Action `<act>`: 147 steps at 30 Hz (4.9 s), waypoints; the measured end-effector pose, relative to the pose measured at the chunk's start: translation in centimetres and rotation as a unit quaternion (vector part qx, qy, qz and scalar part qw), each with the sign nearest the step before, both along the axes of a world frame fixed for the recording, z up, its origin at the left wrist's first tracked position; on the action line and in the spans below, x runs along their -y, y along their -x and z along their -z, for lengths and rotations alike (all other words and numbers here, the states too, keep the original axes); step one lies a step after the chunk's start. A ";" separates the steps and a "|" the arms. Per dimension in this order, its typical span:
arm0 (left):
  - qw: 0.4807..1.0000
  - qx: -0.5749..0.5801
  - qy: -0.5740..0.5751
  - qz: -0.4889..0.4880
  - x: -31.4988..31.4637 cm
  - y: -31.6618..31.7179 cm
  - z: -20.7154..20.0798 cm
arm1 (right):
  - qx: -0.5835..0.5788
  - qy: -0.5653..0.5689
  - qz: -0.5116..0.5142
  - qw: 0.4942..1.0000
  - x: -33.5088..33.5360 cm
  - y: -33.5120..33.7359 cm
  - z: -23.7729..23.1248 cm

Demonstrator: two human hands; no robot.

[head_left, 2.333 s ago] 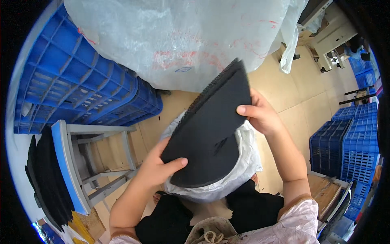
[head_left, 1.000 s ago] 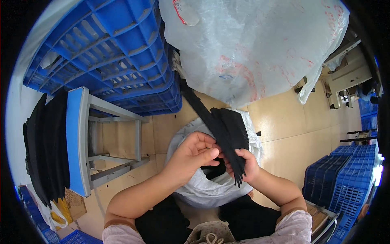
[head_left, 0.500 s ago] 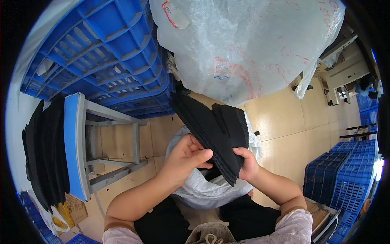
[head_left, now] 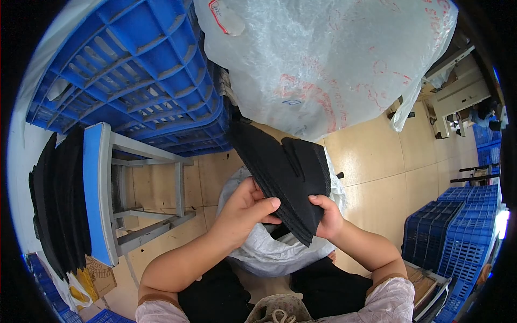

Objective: Picking and sorting black shoe components from a large sack and placing them on a workstation.

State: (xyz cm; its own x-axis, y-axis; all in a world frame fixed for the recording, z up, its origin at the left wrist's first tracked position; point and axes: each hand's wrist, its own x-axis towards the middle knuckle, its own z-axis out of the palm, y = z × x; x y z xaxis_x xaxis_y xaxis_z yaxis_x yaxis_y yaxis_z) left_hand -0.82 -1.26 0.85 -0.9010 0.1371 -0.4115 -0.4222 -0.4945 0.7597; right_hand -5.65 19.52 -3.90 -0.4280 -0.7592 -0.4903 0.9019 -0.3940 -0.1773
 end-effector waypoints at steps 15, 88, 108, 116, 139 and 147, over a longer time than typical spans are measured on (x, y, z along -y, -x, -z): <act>1.000 0.013 -0.017 -0.012 0.3 -0.1 0.3 | -0.023 -0.051 0.001 0.998 0.3 -0.4 0.0; 0.540 -0.272 0.718 0.345 -0.6 1.4 8.6 | -0.578 -0.603 -0.519 0.179 3.0 3.7 19.7; 0.575 -0.277 0.725 0.259 0.5 2.0 7.1 | -0.687 -0.460 -0.237 0.510 -3.6 6.0 0.7; 0.718 -0.227 0.607 0.255 1.6 2.6 6.5 | -0.373 -0.285 -0.077 0.879 -6.3 6.1 0.0; 0.981 -0.074 -0.137 0.119 -0.6 1.3 0.9 | -0.041 -0.084 0.076 0.993 -2.2 1.8 -1.6; 0.995 0.014 -0.075 0.067 -1.6 0.1 0.2 | -0.051 -0.113 0.060 0.990 -1.3 1.6 -0.6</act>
